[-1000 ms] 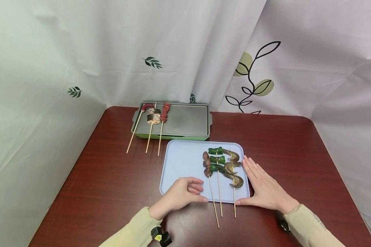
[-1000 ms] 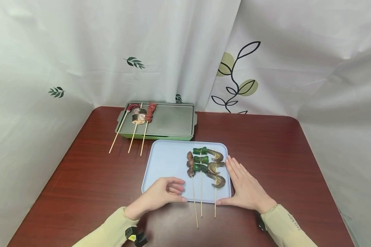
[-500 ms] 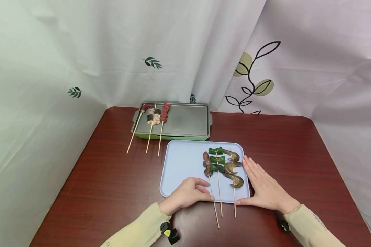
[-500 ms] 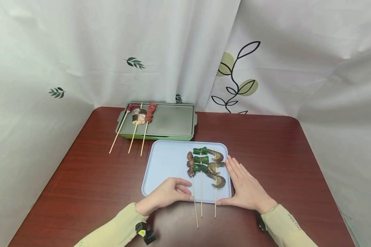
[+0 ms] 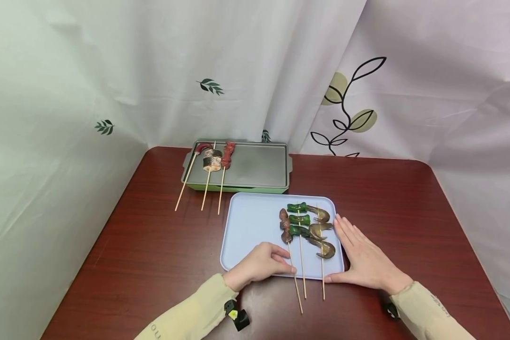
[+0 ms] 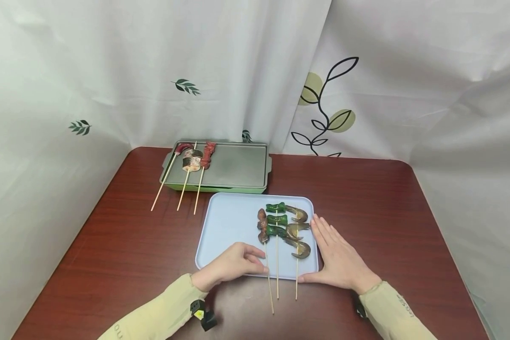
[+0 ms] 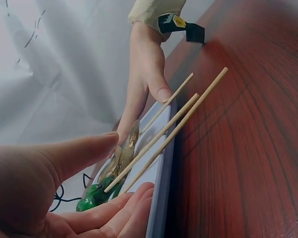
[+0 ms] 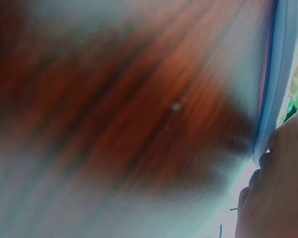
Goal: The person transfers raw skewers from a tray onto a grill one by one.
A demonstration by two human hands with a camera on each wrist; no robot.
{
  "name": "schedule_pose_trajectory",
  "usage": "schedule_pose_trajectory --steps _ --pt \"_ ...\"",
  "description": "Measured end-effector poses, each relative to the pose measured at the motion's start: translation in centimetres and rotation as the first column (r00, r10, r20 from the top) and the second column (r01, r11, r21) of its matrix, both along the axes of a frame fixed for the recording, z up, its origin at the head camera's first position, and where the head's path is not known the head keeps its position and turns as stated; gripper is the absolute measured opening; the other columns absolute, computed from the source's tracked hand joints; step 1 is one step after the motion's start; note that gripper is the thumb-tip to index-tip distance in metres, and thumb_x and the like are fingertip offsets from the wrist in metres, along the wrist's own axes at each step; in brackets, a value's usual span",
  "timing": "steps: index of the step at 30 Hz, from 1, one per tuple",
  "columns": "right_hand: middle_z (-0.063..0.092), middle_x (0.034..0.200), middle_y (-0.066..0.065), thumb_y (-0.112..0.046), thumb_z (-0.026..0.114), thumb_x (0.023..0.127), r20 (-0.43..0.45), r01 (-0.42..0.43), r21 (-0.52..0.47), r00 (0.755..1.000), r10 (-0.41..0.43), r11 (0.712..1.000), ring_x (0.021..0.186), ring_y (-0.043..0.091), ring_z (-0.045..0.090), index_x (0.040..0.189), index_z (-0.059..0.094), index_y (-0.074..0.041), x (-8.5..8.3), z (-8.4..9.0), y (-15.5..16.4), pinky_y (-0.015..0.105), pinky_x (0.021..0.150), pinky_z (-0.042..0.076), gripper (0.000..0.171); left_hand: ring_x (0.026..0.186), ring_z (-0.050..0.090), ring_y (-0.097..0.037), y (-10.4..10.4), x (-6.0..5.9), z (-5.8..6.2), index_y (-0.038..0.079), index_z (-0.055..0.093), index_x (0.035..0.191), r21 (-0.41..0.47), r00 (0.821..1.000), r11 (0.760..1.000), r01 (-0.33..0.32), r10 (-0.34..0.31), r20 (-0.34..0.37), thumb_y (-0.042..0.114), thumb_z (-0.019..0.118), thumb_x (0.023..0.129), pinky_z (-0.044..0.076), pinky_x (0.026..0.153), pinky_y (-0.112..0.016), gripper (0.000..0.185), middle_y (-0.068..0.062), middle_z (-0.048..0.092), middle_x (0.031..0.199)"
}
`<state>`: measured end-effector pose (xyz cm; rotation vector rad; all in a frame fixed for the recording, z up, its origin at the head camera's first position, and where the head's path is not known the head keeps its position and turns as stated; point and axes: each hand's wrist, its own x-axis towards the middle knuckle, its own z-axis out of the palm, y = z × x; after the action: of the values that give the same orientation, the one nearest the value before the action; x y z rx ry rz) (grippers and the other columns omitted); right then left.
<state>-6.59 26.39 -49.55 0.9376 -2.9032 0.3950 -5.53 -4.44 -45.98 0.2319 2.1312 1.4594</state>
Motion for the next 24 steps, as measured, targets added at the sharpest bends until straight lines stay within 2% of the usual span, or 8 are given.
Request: schedule_pose_trajectory --steps 4,12,19,24 --pt "0.019 0.165 0.023 -0.089 0.066 0.068 0.003 0.004 0.004 1.000 -0.004 1.000 0.149 0.039 0.023 0.157 0.023 0.008 0.03 0.03 -0.04 0.039 0.123 0.014 0.138 0.073 0.067 -0.009 0.08 -0.15 0.06 -0.001 0.074 0.105 -0.003 1.000 1.000 -0.007 0.007 0.029 0.017 0.085 0.082 0.054 0.065 -0.023 0.032 -0.002 0.074 0.080" --pt "0.018 0.165 0.023 -0.088 0.066 0.069 0.012 0.000 0.008 1.000 -0.001 1.000 0.149 0.040 0.023 0.157 0.022 0.008 -0.07 0.21 -0.01 0.039 0.123 0.014 0.138 0.072 0.067 -0.010 0.11 -0.17 -0.17 0.000 0.073 0.099 0.081 0.991 0.995 -0.064 0.055 0.118 0.014 0.084 0.082 0.054 0.063 -0.022 0.025 -0.003 0.072 0.077" --pt "0.018 0.165 0.024 -0.087 0.067 0.069 0.015 0.003 0.008 1.000 -0.003 1.000 0.149 0.040 0.022 0.157 0.022 0.008 -0.08 0.29 0.02 0.042 0.123 0.016 0.137 0.067 0.066 -0.012 0.15 -0.17 -0.31 -0.001 0.068 0.094 0.116 0.988 0.988 -0.106 0.091 0.123 0.008 0.084 0.081 0.055 0.062 -0.023 0.022 -0.004 0.069 0.073" --pt "0.019 0.164 0.024 -0.088 0.066 0.068 0.005 0.001 0.007 1.000 -0.001 1.000 0.149 0.040 0.023 0.157 0.023 0.008 -0.03 0.15 0.04 0.042 0.123 0.016 0.138 0.068 0.067 -0.013 -0.17 -0.02 -0.30 -0.003 0.067 0.097 0.129 0.987 0.984 -0.126 0.111 0.114 0.005 0.083 0.080 0.057 0.065 -0.024 0.024 -0.004 0.069 0.075"
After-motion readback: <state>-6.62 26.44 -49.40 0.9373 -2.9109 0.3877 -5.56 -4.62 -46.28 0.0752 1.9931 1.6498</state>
